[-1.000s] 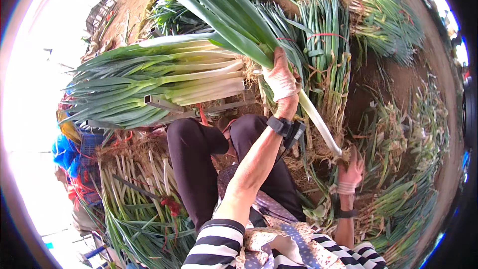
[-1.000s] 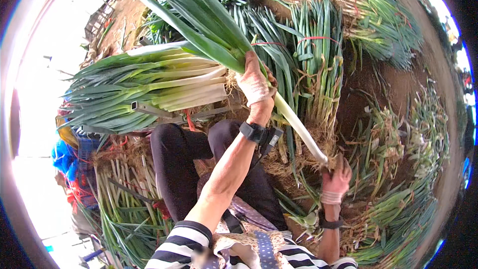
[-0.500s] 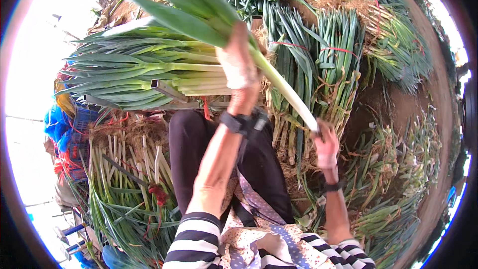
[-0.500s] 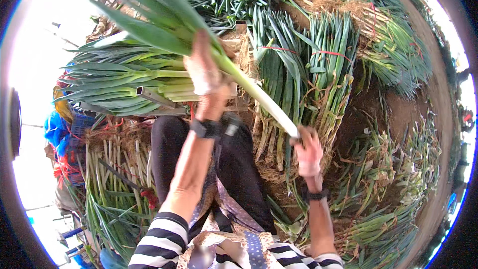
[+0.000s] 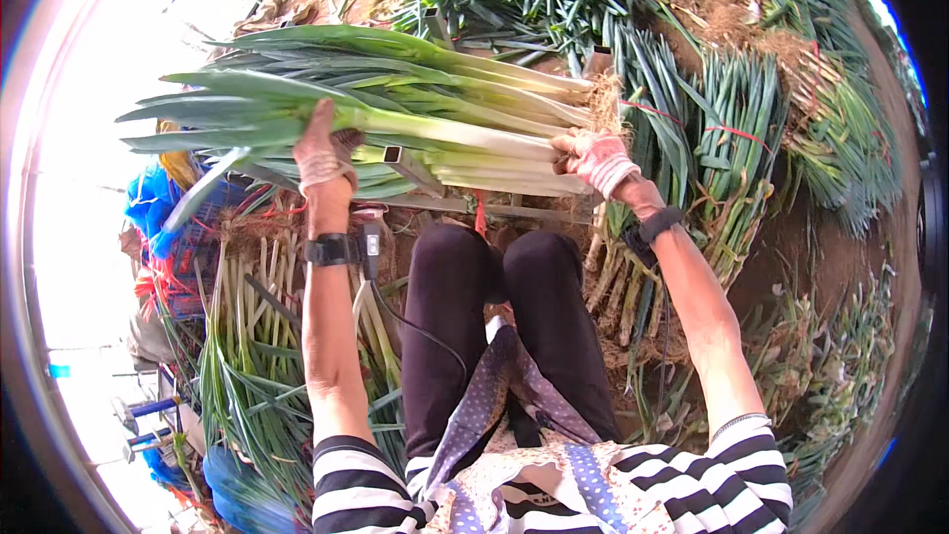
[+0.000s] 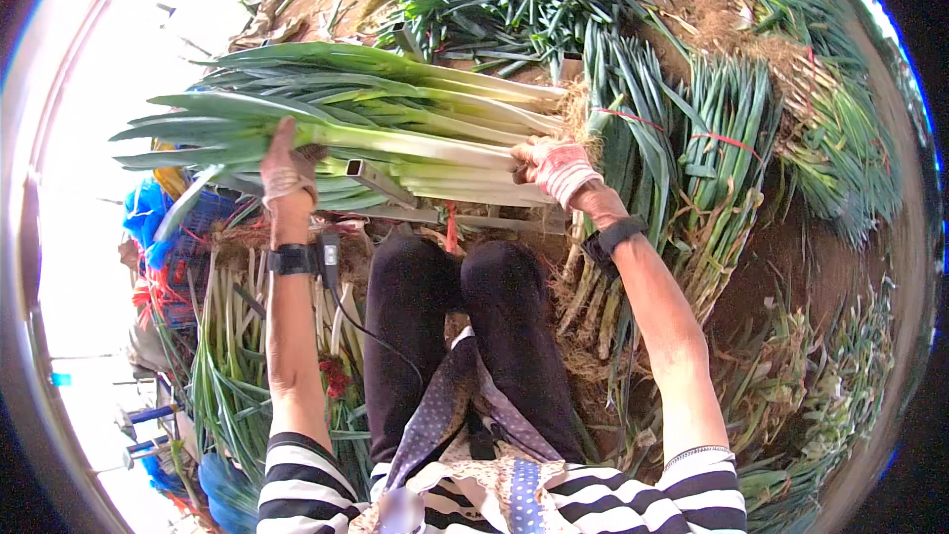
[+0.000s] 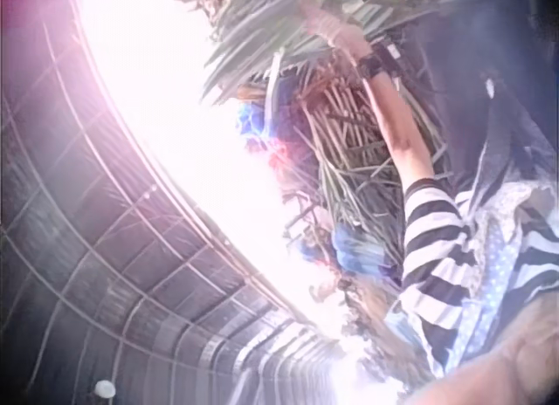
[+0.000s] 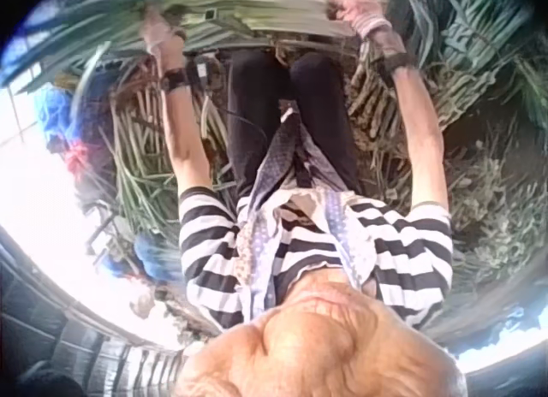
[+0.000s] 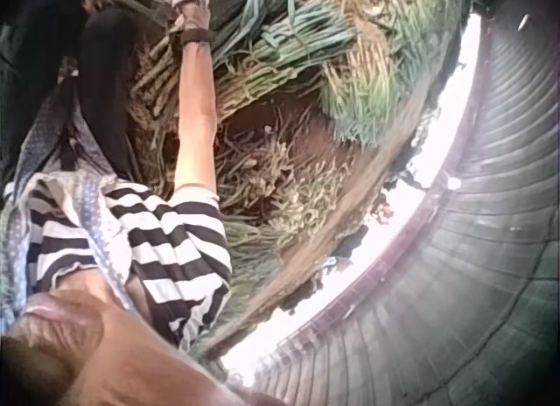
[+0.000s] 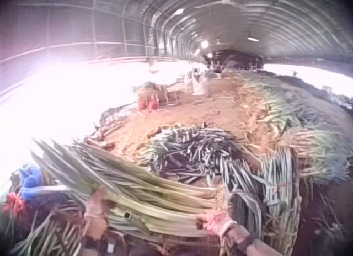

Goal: Trimming the roots and peeling the outer layers of green onions using a knife.

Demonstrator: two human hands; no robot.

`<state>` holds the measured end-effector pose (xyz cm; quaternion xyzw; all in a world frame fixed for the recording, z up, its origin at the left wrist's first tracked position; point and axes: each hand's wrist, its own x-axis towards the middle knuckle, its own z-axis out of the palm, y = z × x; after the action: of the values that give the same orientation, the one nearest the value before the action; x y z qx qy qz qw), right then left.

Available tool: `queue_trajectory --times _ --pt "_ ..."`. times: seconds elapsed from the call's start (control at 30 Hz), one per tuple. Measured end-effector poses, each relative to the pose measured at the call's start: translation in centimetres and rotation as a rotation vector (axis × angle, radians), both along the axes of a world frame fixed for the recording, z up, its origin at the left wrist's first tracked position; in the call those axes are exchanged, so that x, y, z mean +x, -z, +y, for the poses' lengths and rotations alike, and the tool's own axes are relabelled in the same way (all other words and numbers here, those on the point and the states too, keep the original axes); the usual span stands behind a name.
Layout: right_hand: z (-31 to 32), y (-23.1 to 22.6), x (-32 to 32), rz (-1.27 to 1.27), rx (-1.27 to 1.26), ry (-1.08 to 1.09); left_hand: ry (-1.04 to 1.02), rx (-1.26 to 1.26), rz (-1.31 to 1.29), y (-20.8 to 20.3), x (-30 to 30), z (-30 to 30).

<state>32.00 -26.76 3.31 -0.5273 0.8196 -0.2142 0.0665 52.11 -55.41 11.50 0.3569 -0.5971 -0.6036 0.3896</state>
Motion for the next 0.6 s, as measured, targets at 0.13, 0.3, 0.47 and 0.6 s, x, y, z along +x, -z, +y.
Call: queue_trajectory --times 0.13,0.3,0.47,0.6 --pt "-0.5 4.3 -2.1 -0.033 0.244 -0.076 -0.098 0.497 0.085 6.7 0.6 -1.4" --pt "-0.2 4.1 -1.8 0.074 0.271 -0.078 -0.005 0.540 -0.042 9.1 1.6 -0.4" --pt "-0.2 2.9 -2.0 0.268 0.568 -0.017 -0.083 0.691 -0.014 8.3 3.4 -1.9" --pt "-1.8 3.1 -2.1 0.321 0.637 -0.079 -0.434 0.603 0.071 6.7 5.6 -3.7"
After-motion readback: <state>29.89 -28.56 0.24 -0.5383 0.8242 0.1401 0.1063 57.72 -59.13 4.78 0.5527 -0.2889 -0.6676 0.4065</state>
